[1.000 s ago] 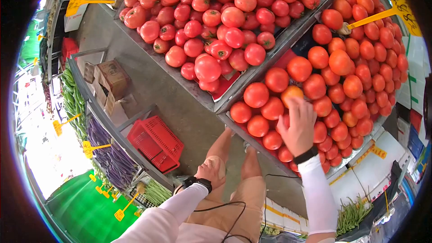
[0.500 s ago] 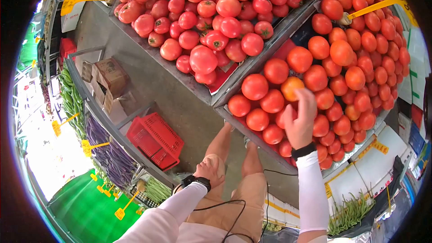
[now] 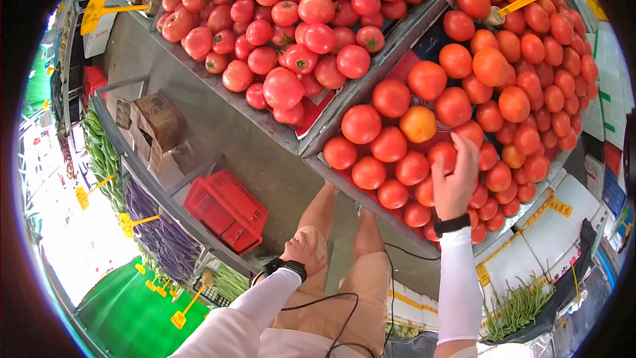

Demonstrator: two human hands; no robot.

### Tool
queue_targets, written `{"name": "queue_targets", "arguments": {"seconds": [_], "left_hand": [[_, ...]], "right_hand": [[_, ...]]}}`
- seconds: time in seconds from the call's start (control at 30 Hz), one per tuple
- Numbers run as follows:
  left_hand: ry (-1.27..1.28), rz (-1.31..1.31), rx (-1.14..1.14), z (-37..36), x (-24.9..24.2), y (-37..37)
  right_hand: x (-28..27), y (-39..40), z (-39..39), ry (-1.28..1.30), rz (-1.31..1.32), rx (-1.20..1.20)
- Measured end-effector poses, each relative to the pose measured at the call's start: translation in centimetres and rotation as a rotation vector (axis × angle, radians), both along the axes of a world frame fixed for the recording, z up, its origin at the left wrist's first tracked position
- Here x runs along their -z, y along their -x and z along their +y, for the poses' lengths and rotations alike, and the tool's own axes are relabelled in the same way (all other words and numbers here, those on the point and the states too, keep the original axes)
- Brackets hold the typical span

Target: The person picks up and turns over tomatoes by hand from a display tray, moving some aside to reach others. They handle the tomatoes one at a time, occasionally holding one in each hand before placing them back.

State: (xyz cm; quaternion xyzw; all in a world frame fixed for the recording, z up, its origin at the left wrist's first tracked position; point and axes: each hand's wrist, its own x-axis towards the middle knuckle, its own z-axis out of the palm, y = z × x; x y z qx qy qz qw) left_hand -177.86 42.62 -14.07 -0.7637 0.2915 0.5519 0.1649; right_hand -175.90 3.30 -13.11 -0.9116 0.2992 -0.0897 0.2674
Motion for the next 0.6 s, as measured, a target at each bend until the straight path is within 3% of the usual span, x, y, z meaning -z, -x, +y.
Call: {"name": "queue_targets", "arguments": {"seconds": [0.07, 0.17, 0.5, 0.6], "left_hand": [[-0.001, -0.002, 0.001, -0.3, 0.1, -0.2], [-0.008, 0.006, 0.006, -0.5, 0.1, -0.2], [-0.004, -0.002, 0.018, -0.8, 0.2, -0.3], [0.013, -0.015, 0.029, -0.4, 0.4, 0.0]], "right_hand": [[-0.3, 1.8, -0.4, 0.135, 0.18, 0.029], [-0.3, 2.9, -0.2, 0.076, 0.336, -0.04], [-0.2, 2.3, -1.8, 0.184, 0.299, -0.297], [-0.3, 1.7, -1.2, 0.082, 0.332, -0.239]]}}
